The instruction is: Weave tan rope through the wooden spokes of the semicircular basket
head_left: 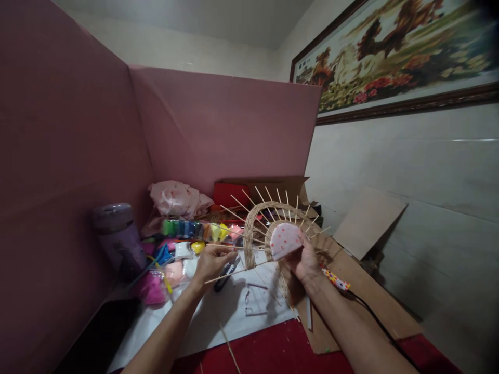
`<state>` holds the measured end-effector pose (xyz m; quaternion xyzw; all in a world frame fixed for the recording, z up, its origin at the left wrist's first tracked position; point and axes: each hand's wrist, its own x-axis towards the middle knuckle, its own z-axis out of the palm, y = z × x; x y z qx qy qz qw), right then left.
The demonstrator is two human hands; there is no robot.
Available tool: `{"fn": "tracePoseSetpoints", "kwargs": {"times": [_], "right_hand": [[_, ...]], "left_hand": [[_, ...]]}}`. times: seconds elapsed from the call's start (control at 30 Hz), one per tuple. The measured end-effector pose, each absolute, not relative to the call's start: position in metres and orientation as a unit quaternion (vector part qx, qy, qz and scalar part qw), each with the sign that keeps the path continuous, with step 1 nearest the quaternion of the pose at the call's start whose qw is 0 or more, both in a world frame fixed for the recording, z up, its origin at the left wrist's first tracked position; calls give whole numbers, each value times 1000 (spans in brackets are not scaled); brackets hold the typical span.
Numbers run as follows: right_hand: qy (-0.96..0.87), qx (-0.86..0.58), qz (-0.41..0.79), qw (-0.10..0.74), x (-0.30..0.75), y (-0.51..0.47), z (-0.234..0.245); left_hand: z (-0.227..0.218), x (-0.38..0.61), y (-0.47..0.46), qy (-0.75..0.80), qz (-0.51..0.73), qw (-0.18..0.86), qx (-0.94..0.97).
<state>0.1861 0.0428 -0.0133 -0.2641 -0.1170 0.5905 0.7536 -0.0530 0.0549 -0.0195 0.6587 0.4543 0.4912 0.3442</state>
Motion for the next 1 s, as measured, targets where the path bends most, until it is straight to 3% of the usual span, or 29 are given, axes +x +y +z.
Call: {"fn": "tracePoseSetpoints", "kwargs": {"times": [0.2, 0.67, 1.0], "right_hand": [[-110, -258, 607, 744, 181, 41, -13], [-144, -231, 587, 762, 184, 45, -20], [-126, -217, 585, 772, 184, 46, -17]], "left_hand": [[-27, -50, 57, 460, 487, 331, 664], [-14, -33, 36, 462, 463, 531, 539], [-16, -35, 40, 392, 512, 598, 476]]}}
